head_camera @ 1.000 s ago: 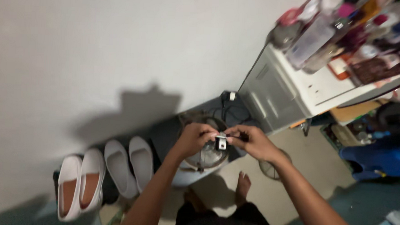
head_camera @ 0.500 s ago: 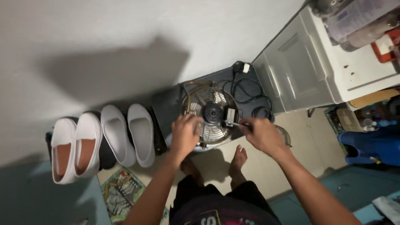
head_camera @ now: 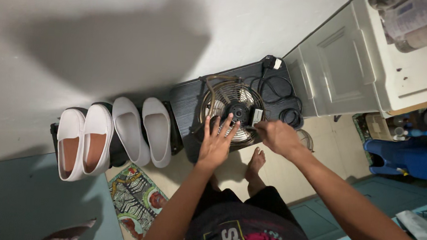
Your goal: The person uses a screwdriver to remove screws from the front grille of a table fan, then removes the grille and fan blades. They continue to unscrew and remove the rear grille, leaving the fan motor exposed.
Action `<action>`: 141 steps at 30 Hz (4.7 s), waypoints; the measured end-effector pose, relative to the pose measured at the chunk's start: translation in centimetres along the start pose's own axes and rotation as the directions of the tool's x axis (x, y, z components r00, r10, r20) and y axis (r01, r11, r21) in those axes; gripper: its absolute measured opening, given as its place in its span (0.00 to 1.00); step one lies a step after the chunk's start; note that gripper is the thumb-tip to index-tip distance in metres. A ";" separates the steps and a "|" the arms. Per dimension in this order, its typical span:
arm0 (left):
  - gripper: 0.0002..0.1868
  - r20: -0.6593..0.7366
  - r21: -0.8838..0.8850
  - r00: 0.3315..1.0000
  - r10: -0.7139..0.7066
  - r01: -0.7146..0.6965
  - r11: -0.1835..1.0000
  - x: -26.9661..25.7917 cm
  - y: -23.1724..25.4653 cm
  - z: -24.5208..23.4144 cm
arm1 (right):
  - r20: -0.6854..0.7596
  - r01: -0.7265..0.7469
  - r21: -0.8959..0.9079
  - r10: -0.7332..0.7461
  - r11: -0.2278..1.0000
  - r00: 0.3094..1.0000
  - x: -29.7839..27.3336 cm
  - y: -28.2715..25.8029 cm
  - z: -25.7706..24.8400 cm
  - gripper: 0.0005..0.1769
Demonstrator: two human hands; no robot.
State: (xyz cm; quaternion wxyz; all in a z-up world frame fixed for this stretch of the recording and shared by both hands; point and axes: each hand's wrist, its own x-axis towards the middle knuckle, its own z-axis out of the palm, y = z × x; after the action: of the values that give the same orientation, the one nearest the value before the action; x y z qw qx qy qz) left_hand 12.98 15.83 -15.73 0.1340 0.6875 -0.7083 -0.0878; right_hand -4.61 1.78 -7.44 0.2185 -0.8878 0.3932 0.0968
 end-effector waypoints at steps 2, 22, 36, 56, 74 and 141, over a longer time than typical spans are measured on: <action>0.45 0.015 -0.008 1.000 -0.008 0.008 1.000 0.0 0.0 0.2 | -0.002 -0.027 -0.022 0.027 0.999 1.000 0.0 -0.2 0.2 0.14; 0.46 0.135 -0.254 0.981 -0.140 0.170 0.952 0.7 -0.3 0.1 | 0.048 -0.020 -0.206 0.031 0.978 0.998 1.0 -2.1 -0.3 0.12; 0.46 0.109 -0.275 0.984 -0.140 0.165 0.947 0.6 -0.7 -0.2 | -0.012 -0.094 -0.083 0.094 0.992 0.996 0.4 -1.8 -0.5 0.13; 0.45 0.092 -0.297 0.986 -0.137 0.159 0.941 0.5 -0.9 0.2 | -0.004 -0.030 -0.113 0.030 0.993 1.000 -0.4 -2.5 -0.7 0.13; 0.45 0.064 -0.302 0.987 -0.144 0.157 0.940 0.5 -0.7 -0.1 | 0.036 -0.012 -0.154 0.018 0.988 0.999 -0.4 -3.0 -1.2 0.14; 0.54 -0.021 -0.226 0.884 -0.468 0.452 0.863 4.3 -3.4 0.6 | 0.495 0.509 -0.598 -0.214 0.619 0.842 4.7 -1.8 1.5 0.06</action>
State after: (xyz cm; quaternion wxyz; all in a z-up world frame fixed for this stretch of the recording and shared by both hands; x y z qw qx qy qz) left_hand 15.93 11.36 -17.03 0.2089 0.8207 -0.5048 -0.1673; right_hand -0.10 0.47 -9.81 -0.0541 -0.9269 0.0840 0.3617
